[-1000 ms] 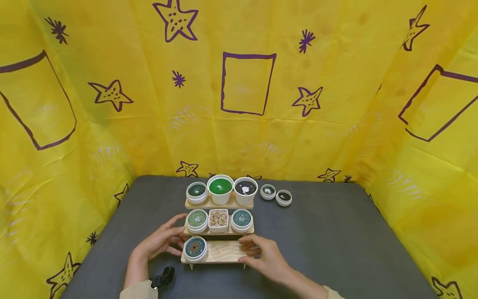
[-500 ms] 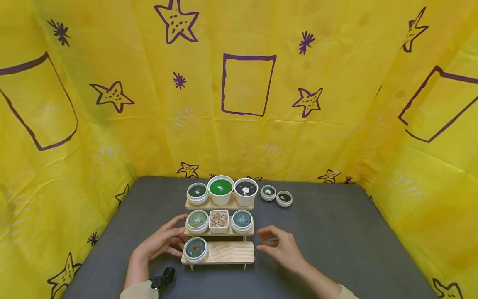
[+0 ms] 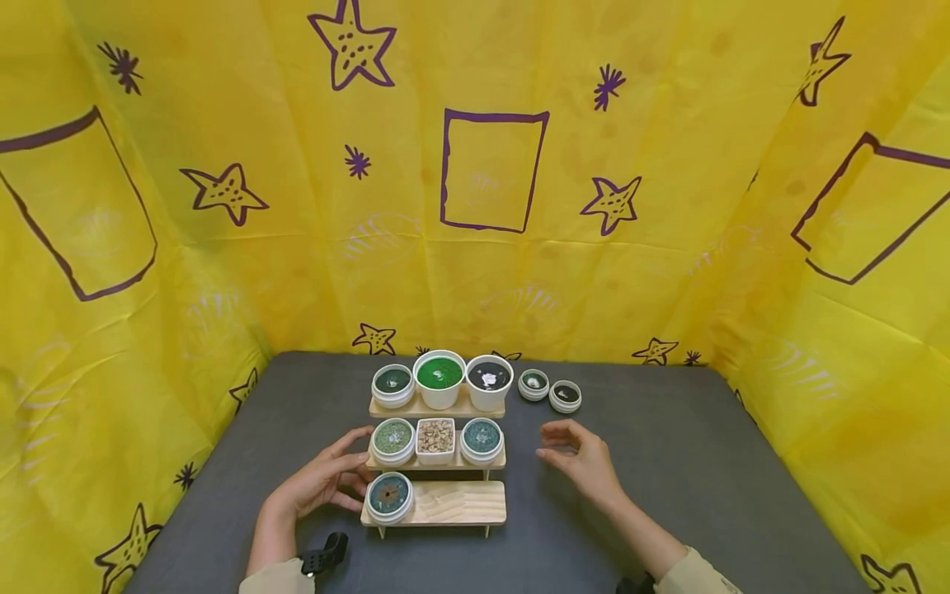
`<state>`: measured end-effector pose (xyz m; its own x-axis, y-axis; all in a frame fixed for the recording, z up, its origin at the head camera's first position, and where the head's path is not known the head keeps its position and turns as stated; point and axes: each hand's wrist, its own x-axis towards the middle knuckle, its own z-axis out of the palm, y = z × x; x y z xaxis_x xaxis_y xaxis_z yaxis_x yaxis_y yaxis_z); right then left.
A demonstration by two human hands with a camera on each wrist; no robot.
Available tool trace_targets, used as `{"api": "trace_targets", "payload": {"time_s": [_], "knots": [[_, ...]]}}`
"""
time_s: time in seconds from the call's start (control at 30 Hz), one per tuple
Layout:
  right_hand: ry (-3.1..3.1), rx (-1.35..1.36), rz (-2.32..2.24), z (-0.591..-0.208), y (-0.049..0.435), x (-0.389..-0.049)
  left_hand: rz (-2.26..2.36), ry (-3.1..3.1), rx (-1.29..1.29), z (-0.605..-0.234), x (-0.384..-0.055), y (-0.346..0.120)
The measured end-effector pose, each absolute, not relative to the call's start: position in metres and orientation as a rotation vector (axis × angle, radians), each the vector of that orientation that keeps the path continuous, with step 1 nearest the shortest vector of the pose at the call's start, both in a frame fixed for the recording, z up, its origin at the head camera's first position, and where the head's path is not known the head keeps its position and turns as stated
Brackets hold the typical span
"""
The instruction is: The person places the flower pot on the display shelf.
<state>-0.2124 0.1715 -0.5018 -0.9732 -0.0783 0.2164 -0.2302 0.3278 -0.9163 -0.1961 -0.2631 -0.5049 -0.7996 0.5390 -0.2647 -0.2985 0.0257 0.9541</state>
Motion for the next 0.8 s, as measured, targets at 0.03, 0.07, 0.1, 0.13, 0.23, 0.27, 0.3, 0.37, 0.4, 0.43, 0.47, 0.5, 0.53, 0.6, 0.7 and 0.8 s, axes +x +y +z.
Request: {"api": "trace_targets", "payload": {"time_s": [0.03,0.07,0.1,0.13,0.23,0.27,0.3,0.37,0.4,0.43,0.47,0.5,0.53,0.6,0.7,0.8], "knots": [[-2.449,0.270,1.716,-0.501,0.174,-0.215,1.835,1.720,0.253,-0.505,-0.196,-0.263],[-2.448,0.251,1.705,-0.502,0.176,-0.218,1.836,1.718,0.255,-0.504,-0.196,-0.263],[-2.447,0.228,1.698,-0.502,0.179,-0.222,1.836,1.717,0.257,-0.504,-0.196,-0.263],[-2.445,0.206,1.688,-0.502,0.181,-0.225,1.837,1.715,0.262,-0.504,-0.195,-0.263],[-2.443,0.145,1.661,-0.501,0.189,-0.234,1.836,1.719,0.263,-0.503,-0.195,-0.262],[-2.441,0.132,1.646,-0.502,0.192,-0.237,1.836,1.720,0.261,-0.503,-0.195,-0.262],[-2.438,0.128,1.627,-0.501,0.194,-0.240,1.836,1.721,0.259,-0.503,-0.194,-0.262],[-2.439,0.113,1.588,-0.501,0.198,-0.246,1.835,1.723,0.255,-0.502,-0.194,-0.262],[-2.442,0.104,1.567,-0.502,0.201,-0.249,1.835,1.723,0.253,-0.502,-0.194,-0.261],[-2.444,0.098,1.544,-0.502,0.203,-0.251,1.835,1.723,0.253,-0.502,-0.194,-0.261],[-2.445,0.092,1.526,-0.502,0.204,-0.253,1.835,1.722,0.253,-0.502,-0.194,-0.261],[-2.448,0.079,1.508,-0.501,0.205,-0.256,1.835,1.722,0.255,-0.502,-0.194,-0.261],[-2.449,0.063,1.497,-0.501,0.207,-0.258,1.836,1.721,0.257,-0.502,-0.194,-0.261],[-2.450,0.037,1.475,-0.502,0.208,-0.261,1.837,1.719,0.262,-0.502,-0.194,-0.262],[-2.448,-0.003,1.450,-0.503,0.210,-0.266,1.838,1.712,0.271,-0.502,-0.194,-0.262],[-2.452,-0.035,1.421,-0.506,0.210,-0.271,1.835,1.710,0.270,-0.502,-0.195,-0.262]]}}
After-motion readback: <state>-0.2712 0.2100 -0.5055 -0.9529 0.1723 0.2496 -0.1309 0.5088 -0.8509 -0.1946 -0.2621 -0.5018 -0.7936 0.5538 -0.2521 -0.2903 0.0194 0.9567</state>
